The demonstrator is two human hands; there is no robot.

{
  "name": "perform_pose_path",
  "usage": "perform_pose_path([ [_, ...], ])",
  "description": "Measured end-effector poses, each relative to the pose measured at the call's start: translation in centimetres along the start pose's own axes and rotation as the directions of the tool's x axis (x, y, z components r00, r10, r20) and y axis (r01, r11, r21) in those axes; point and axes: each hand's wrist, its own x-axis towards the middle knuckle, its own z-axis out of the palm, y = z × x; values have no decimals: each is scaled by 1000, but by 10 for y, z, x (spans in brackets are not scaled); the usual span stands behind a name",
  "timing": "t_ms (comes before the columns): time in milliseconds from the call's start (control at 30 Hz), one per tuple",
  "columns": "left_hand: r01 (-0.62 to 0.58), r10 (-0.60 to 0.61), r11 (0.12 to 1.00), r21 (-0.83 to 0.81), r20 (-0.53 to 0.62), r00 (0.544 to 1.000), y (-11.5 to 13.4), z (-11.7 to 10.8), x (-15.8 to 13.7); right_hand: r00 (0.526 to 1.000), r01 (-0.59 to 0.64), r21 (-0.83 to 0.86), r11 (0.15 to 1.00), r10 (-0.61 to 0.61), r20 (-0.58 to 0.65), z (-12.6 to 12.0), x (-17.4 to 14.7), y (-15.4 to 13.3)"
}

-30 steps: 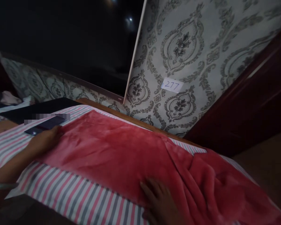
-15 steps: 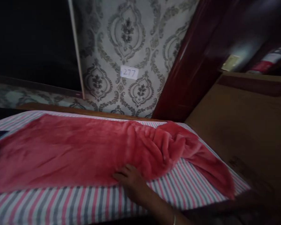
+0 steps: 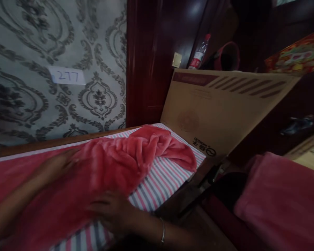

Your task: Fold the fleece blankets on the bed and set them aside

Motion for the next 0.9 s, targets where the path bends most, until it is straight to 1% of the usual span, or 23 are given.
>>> perform_pose_path([
  [33,-11,12,1000,-21,67,998,17,7,10,996,-60,30,998,62,-70,-8,-9,6],
  [67,-15,19,999,-36,125,992,33,15,19,981,-127,62,990,135,-141,-18,-19,13],
  [100,-14,21,999,-46,162,986,47,24,26,956,-189,99,977,207,-209,-28,-31,21],
  [167,-20,26,999,-38,166,986,63,47,33,882,-302,170,938,343,-322,-49,-59,40],
  [233,-29,30,999,-14,121,992,65,70,34,789,-405,245,881,472,-393,-68,-88,62],
  [267,-32,33,999,-8,87,996,61,81,33,732,-455,282,845,535,-421,-78,-102,75],
  [300,-37,37,999,-6,56,998,57,89,33,665,-503,320,803,596,-449,-88,-114,89],
  [367,-37,37,999,-12,20,999,49,99,32,508,-566,402,720,688,-518,-110,-132,120],
  [400,-37,37,999,-14,14,999,46,101,32,424,-575,438,691,709,-563,-124,-137,137],
  [467,-40,40,999,-8,14,999,44,100,32,257,-575,490,655,713,-652,-154,-139,173],
  [500,-38,38,999,-3,12,999,45,98,32,188,-574,514,637,713,-675,-171,-135,191],
  [533,-33,33,999,0,8,999,46,96,32,136,-575,541,614,723,-677,-187,-130,208],
  [567,-31,31,1000,0,3,1000,48,95,32,106,-582,564,586,742,-662,-201,-123,225],
  [600,-28,28,1000,-2,-5,1000,48,95,32,96,-588,576,568,756,-648,-212,-116,239],
  [633,-24,24,1000,-7,-17,1000,48,95,32,101,-598,578,556,767,-633,-219,-108,251],
  [667,-24,23,1000,-13,-27,999,47,97,32,119,-609,572,550,776,-619,-221,-101,260],
  [700,-25,25,999,-22,-37,999,45,100,33,148,-620,561,549,784,-603,-219,-96,265],
  [767,-37,34,998,-41,-70,997,36,109,36,217,-650,540,535,811,-543,-199,-88,267],
  [833,-64,58,996,-58,-100,993,23,122,39,279,-681,521,514,840,-464,-171,-87,262],
  [900,-76,68,995,-72,-110,992,10,136,43,309,-706,507,494,859,-408,-148,-91,259],
])
